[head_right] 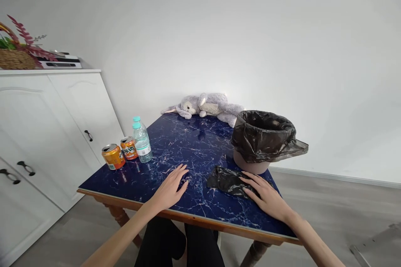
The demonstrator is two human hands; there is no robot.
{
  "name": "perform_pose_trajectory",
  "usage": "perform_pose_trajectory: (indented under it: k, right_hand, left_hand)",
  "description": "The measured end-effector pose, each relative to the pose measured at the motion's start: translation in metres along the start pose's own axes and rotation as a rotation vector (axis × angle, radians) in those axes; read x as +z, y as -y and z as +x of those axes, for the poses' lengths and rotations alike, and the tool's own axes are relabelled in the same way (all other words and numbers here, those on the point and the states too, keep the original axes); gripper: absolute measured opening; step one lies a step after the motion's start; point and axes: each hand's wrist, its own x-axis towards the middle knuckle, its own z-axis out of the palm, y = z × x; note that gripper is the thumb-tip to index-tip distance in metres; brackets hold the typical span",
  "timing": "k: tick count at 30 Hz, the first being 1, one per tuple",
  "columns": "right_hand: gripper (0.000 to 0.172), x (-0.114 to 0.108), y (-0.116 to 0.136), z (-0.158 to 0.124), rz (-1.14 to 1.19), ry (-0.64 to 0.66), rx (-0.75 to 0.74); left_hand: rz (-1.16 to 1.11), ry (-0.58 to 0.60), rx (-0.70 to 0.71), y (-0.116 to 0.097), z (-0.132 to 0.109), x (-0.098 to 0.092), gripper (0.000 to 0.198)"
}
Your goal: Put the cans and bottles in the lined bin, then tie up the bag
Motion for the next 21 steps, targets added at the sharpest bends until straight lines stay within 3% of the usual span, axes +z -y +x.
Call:
perform_pose_trajectory:
  k: [5,9,12,15,18,21]
  right_hand:
    - [0.054,0.006,-0.02,0.023,-0.03,-0.059,-0.045]
    - [0.053,0.01,-0.026,0.017,-0.085,-0.073,-0.071]
    - [0.05,0.013,-0.024,0.007,-0.16,-0.154,-0.092]
    - [0.049,0.018,-0.005,0.0,-0.198,-0.287,-0.101]
    - [0.051,0.026,0.032,-0.002,-0.108,-0.365,-0.078]
    - [0.051,0.033,0.076,0.001,0.102,-0.258,-0.045]
  left_hand:
    - [-0.012,0.004,-0.001,-0.003,0.0,-0.003,0.046]
    - [-0.039,0.025,0.02,0.002,-0.005,-0.009,0.047]
    - [-0.059,0.069,0.034,0.014,-0.013,-0.024,0.048]
    - [-0.04,0.114,0.012,0.036,-0.023,-0.043,0.05]
    - [0.013,0.079,-0.057,0.058,-0.032,-0.053,0.051]
    - [0.056,-0.003,-0.092,0.07,-0.038,-0.05,0.049]
